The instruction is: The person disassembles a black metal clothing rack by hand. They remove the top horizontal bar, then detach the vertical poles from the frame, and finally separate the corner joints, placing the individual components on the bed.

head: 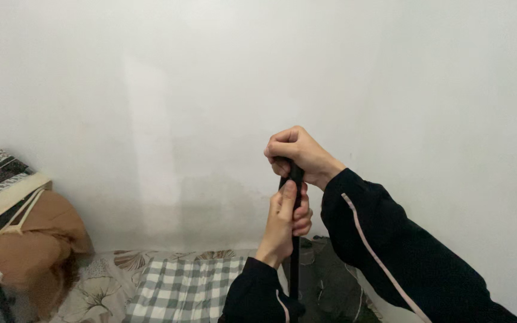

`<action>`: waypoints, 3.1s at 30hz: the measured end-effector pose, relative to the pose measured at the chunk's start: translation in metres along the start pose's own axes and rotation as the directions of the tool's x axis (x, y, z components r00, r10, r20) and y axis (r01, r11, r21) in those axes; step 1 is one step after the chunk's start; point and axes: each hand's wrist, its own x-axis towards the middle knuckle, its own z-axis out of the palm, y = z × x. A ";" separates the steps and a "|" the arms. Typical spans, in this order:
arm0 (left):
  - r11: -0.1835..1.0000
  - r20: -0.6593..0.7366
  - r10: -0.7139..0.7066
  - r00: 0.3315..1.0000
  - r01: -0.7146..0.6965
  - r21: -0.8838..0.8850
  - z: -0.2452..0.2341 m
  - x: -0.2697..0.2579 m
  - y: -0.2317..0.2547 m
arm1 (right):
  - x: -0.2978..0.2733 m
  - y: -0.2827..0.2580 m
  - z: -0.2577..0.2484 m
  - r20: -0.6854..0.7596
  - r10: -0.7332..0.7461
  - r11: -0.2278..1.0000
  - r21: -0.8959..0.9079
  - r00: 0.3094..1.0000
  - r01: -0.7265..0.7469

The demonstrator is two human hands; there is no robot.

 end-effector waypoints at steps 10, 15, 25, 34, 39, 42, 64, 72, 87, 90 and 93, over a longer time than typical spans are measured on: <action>0.759 -0.202 0.308 0.930 -0.111 0.642 0.010 0.003 -0.013 | 0.001 -0.004 0.001 0.032 0.056 0.998 -0.002 0.998 -0.056; 0.939 -0.094 0.089 0.992 -0.052 0.339 0.007 0.000 -0.008 | 0.004 0.000 -0.011 0.113 0.011 0.999 0.028 0.994 -0.015; 0.579 -0.119 0.423 0.898 -0.167 0.798 0.022 0.003 -0.018 | 0.009 -0.080 0.016 -0.223 -0.045 0.993 0.094 0.974 0.067; 0.717 -0.085 0.283 0.955 -0.152 0.680 0.029 -0.008 -0.019 | 0.024 -0.128 -0.100 -0.215 -0.461 0.871 -0.295 0.861 0.393; 0.859 -0.075 0.138 0.988 -0.082 0.506 0.022 -0.013 -0.015 | 0.006 -0.110 -0.065 -0.231 -0.341 0.939 -0.129 0.911 0.319; 0.321 0.047 0.425 0.904 -0.199 0.926 0.013 -0.013 0.004 | -0.007 -0.096 -0.043 -0.162 -0.233 0.966 -0.153 0.959 0.209; -0.537 0.635 0.400 0.661 -0.392 0.747 -0.047 -0.010 0.139 | -0.038 -0.095 0.071 -0.049 0.351 0.717 -0.628 0.935 -0.302; -0.594 0.843 -0.127 0.523 -0.721 0.358 -0.035 -0.011 0.153 | -0.120 0.002 0.080 0.029 0.394 0.887 0.250 0.919 -0.389; -0.088 0.536 -0.207 0.819 -0.561 0.823 -0.058 -0.040 0.180 | -0.206 -0.042 0.059 -0.356 0.050 0.899 -0.390 0.933 -0.198; 0.249 0.439 -0.137 0.888 -0.399 0.883 -0.040 -0.037 0.160 | -0.195 -0.013 0.059 -0.238 0.222 0.936 0.323 0.946 -0.139; 0.568 0.332 0.041 0.943 -0.295 0.769 -0.030 -0.039 0.155 | -0.188 0.009 0.069 -0.178 0.162 0.868 0.493 0.971 -0.055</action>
